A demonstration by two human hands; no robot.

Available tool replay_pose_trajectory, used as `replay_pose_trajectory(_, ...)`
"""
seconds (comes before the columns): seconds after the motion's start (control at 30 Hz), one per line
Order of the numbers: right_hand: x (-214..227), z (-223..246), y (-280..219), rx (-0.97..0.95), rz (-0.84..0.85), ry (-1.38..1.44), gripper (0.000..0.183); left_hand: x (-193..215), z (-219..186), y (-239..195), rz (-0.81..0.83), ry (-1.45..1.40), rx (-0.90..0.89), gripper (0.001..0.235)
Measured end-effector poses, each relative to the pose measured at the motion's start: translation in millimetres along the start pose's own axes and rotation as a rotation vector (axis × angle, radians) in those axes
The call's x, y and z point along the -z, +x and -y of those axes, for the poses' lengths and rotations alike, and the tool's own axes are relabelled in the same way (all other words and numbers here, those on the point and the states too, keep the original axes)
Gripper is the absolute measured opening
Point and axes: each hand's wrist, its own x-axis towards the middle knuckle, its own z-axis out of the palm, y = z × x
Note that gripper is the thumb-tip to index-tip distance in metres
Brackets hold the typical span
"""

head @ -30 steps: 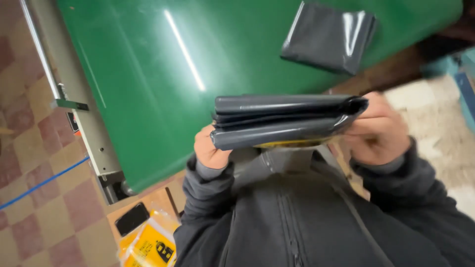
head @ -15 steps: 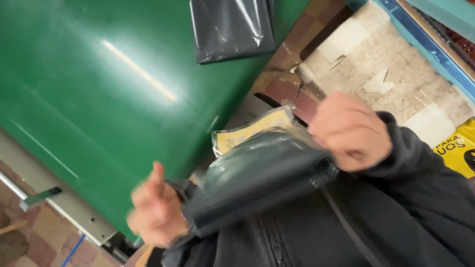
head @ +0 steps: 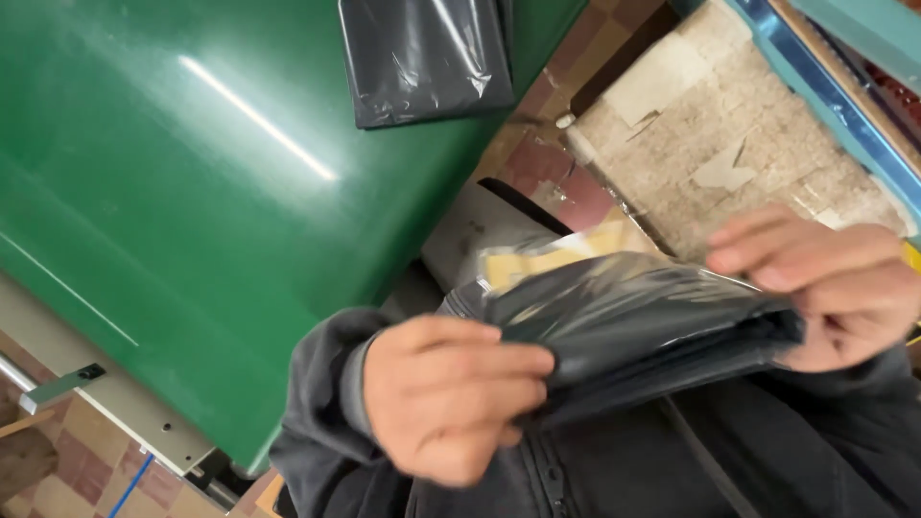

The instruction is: The person is folding black plastic bags and placing them into yellow plastic packaging sleeves.

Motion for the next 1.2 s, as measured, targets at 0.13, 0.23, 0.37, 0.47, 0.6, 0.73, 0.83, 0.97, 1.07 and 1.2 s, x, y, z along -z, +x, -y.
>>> replay_pose_trajectory(0.13,21,3,-29,-0.090,-0.095,-0.193,0.012,-21,18,6,-0.020,-0.003,0.051,0.017)
replay_pose_trajectory(0.23,15,11,-22,-0.215,-0.215,-0.214,0.025,-33,31,10,-0.030,-0.020,0.059,0.015)
replay_pose_trajectory(0.37,19,8,29,-0.022,0.130,-0.433,0.055,-51,44,21,-0.044,-0.024,0.046,0.013)
replay_pose_trajectory(0.47,-37,6,83,-0.139,0.437,-0.642,0.073,-77,54,30,-0.077,0.032,0.006,0.013)
replay_pose_trajectory(0.6,-17,-46,-27,-0.303,0.609,-0.754,0.051,-70,102,4,-0.059,0.020,0.062,0.018)
replay_pose_trajectory(0.73,16,-78,-86,-0.634,-0.076,-0.701,0.026,-58,200,-116,-0.367,0.552,1.040,0.045)
replay_pose_trajectory(0.83,60,-122,-149,-0.634,-0.497,-0.486,0.028,-58,250,-198,-0.363,0.817,1.517,0.051)
replay_pose_trajectory(0.97,156,-209,-329,-1.125,-0.250,-1.192,0.036,-73,292,-239,-0.419,0.773,1.460,0.039)
replay_pose_trajectory(1.07,103,-144,-196,-0.853,-0.014,-1.589,0.044,-93,339,-260,-0.494,0.765,1.377,0.044)
replay_pose_trajectory(1.2,61,-140,-58,-0.453,0.007,-1.512,0.043,-83,333,-200,-0.555,0.656,1.671,0.063)
